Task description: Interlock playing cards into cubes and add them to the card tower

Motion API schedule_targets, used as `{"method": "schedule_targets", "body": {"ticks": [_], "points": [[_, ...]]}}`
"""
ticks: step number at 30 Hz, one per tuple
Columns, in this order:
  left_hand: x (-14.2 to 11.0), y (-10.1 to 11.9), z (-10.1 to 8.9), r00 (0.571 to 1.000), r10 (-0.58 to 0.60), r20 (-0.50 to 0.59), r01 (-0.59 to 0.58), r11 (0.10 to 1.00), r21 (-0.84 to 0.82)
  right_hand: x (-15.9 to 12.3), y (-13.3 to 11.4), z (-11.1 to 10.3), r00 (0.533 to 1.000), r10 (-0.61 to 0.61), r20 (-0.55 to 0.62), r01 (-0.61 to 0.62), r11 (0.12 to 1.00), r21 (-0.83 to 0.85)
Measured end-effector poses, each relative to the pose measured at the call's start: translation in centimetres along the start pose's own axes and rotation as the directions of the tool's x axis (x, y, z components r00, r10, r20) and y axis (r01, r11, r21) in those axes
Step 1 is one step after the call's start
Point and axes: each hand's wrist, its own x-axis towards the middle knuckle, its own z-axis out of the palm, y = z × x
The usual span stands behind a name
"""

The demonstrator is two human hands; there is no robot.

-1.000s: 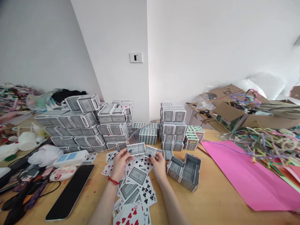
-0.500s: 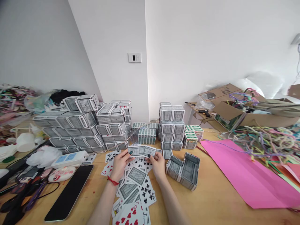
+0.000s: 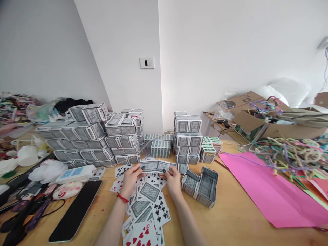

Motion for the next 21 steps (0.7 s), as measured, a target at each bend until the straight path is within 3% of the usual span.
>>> {"method": "schedule_targets", "body": {"ticks": [11, 21], "points": [[0.05, -0.29, 0.03, 0.993, 0.044, 0.107, -0.058, 0.99, 0.131, -0.04, 0.74, 0.11, 0.999, 0.002, 0.043, 0.0, 0.998, -0.057], [-0.24, -0.54, 0.46, 0.993, 0.009, 0.117, -0.021, 0.994, 0.104, -0.13, 0.39, 0.12, 0.997, 0.02, 0.068, -0.016, 0.997, -0.069]]}}
